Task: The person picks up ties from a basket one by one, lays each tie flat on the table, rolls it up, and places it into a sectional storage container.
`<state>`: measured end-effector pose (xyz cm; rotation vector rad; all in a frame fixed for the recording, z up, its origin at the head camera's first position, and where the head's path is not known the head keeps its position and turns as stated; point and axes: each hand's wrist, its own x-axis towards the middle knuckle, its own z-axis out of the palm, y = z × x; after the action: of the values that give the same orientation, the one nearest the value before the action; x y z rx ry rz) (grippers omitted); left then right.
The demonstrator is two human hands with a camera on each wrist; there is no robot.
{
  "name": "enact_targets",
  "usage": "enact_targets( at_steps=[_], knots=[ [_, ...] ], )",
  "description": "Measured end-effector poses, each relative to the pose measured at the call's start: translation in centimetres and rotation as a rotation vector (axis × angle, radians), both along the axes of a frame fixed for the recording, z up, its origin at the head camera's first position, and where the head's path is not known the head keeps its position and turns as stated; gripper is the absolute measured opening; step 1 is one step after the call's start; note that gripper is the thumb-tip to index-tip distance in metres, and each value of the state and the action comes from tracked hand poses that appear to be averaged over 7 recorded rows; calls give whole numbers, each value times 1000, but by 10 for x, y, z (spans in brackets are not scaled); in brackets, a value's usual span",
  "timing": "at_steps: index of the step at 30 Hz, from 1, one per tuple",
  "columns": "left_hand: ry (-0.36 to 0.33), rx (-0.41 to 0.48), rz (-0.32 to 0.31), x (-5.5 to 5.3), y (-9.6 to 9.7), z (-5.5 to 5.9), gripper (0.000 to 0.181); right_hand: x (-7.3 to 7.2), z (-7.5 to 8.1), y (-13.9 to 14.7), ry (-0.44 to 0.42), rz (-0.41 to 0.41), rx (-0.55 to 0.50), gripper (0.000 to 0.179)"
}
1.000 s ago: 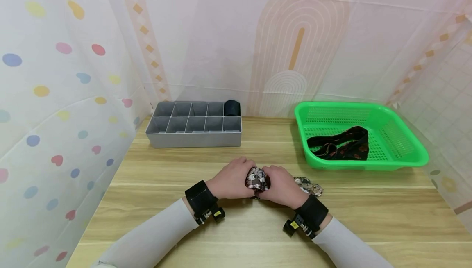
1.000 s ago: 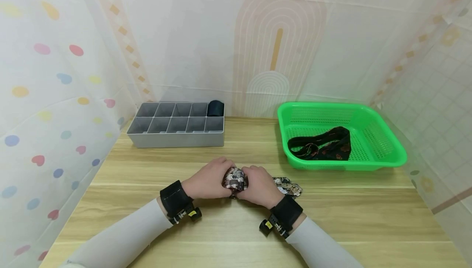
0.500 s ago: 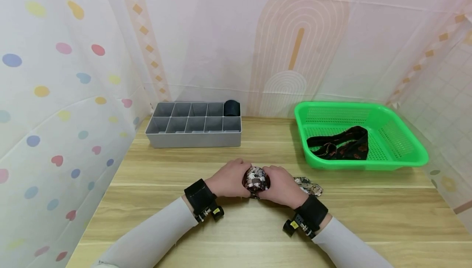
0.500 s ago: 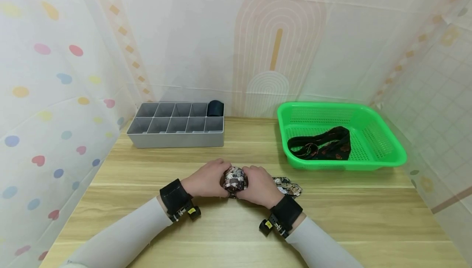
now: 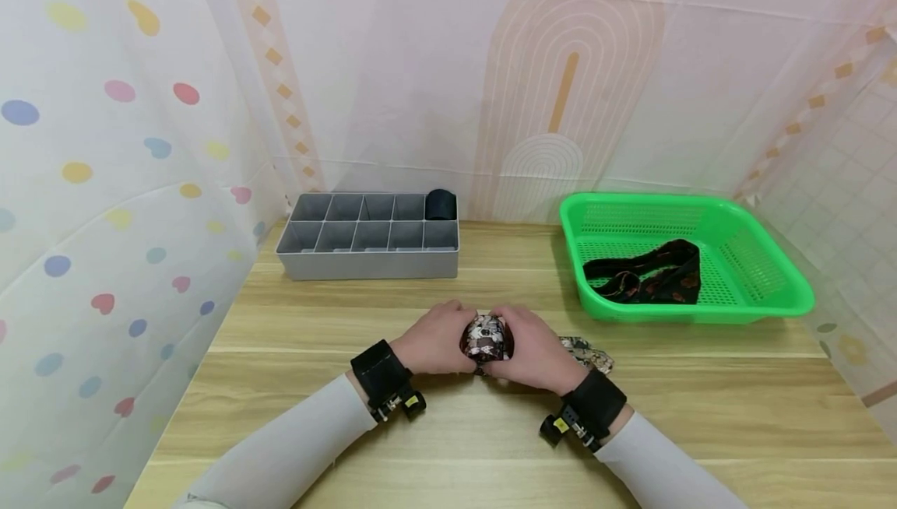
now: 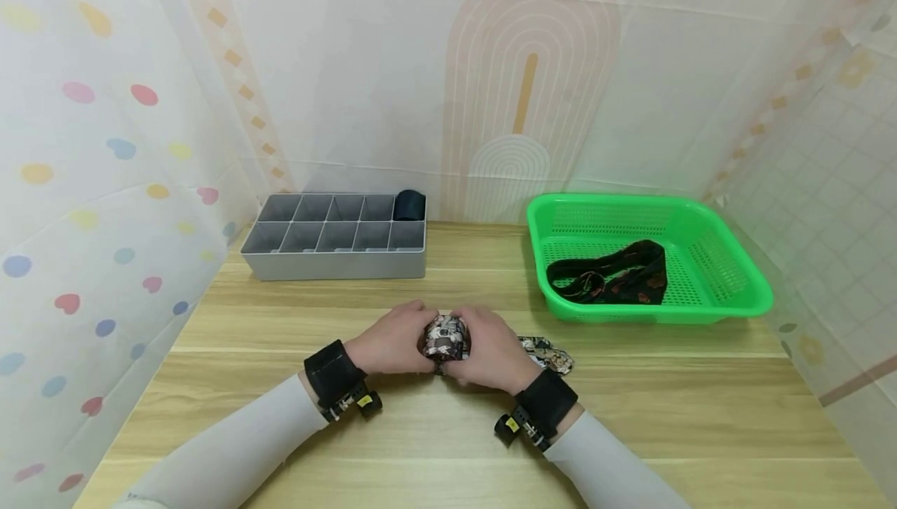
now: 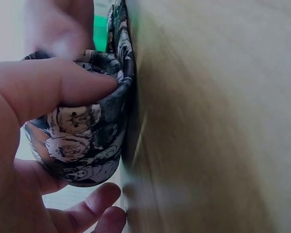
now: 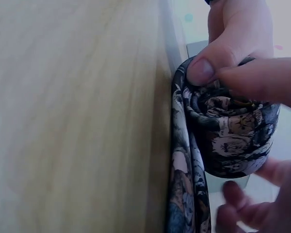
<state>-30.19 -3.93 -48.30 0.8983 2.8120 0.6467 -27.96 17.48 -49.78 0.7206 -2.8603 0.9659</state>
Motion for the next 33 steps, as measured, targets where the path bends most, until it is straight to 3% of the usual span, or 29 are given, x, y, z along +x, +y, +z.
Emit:
enact_targets(
  at_steps=[9, 20, 26, 33],
  knots=[
    [19, -7, -1, 0, 1, 2, 44, 2, 5, 1, 69, -25, -80, 52],
    [7, 10, 20, -3, -5, 5, 50, 1, 8, 2, 45, -51, -19, 48],
    [53, -2, 27, -5, -5, 6, 55, 0, 5, 2, 23, -52, 32, 50],
    [114, 23, 26, 1, -2, 8, 59, 0, 1, 0, 22, -37, 66, 53]
  ],
)
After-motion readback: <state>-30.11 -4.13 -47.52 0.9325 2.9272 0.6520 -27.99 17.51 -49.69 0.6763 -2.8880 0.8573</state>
